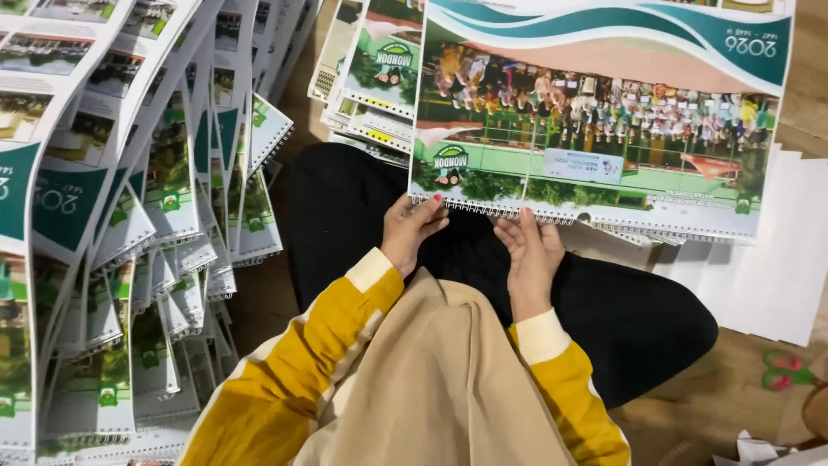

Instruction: The person sits on the floor and assembles wall calendars by inserting spiral wire bindings into the punched holes of the calendar pages. They handle multiple calendar sheets and wire bindings, threading the wires through the holes and securing them.

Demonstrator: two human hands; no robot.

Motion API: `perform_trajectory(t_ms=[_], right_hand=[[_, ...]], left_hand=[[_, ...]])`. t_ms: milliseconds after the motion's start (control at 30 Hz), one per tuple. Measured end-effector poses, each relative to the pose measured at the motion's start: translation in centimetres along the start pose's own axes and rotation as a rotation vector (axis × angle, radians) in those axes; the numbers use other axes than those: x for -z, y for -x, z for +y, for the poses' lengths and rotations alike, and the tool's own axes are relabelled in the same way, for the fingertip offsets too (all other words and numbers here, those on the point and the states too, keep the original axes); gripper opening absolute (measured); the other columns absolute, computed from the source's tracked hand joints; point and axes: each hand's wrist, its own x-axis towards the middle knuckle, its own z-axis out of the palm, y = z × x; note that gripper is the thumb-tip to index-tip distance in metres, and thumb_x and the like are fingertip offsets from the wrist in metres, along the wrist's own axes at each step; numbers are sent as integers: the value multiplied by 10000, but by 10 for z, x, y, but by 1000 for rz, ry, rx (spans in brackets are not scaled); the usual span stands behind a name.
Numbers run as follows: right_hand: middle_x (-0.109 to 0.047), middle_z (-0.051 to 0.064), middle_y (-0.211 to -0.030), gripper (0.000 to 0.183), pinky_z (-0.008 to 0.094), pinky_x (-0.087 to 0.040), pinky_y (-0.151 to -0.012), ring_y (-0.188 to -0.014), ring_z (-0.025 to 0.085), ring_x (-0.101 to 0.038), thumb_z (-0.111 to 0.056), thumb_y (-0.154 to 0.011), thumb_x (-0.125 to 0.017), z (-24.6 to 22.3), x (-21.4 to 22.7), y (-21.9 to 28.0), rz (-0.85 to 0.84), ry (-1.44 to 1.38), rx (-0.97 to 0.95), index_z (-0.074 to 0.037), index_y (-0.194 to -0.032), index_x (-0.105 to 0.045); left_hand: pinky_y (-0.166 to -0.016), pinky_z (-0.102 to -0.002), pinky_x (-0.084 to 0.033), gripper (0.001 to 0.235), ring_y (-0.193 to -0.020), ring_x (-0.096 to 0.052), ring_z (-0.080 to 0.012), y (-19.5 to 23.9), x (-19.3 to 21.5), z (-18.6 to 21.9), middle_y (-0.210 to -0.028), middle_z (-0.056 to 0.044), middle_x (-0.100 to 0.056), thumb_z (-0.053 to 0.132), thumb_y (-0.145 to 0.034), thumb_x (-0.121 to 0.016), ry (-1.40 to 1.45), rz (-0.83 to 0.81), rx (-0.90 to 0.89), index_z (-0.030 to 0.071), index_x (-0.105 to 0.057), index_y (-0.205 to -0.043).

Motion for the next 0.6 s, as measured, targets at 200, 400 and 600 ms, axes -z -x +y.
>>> perform_trajectory(t_ms=[200, 400, 600], right_hand=[[-585, 91, -752, 193, 358, -599, -664, -702, 264, -677, -139, -846, -634, 0, 0, 2, -21, -63, -3, -64, -816, -459], [-598, 91, -758, 184, 337, -598, -657, -700, 247, -677, -134, -848, -631, -1, -1, 3, -35, -70, 4, -61, -821, -464], [-610, 117, -765, 181, 382, -600, -667, -715, 288, -676, -95, -835, -640, 7, -1, -1, -86, -120, 14, -50, -829, -465]], left_hand=[[-705, -371, -583, 263, -751, -661, -265, 3, 7, -1, -814, -144, -600, 62, -779, -684, -11, -53, -26, -50, -564, -984], [-713, -335, -581, 227, -760, -662, -245, 5, 3, 8, -812, -137, -614, 68, -795, -659, 6, -81, -63, -31, -558, -973], [-609, -281, -597, 161, -676, -668, -216, 8, -1, 16, -748, -126, -612, 61, -803, -645, -116, -111, -185, -14, -532, -890]])
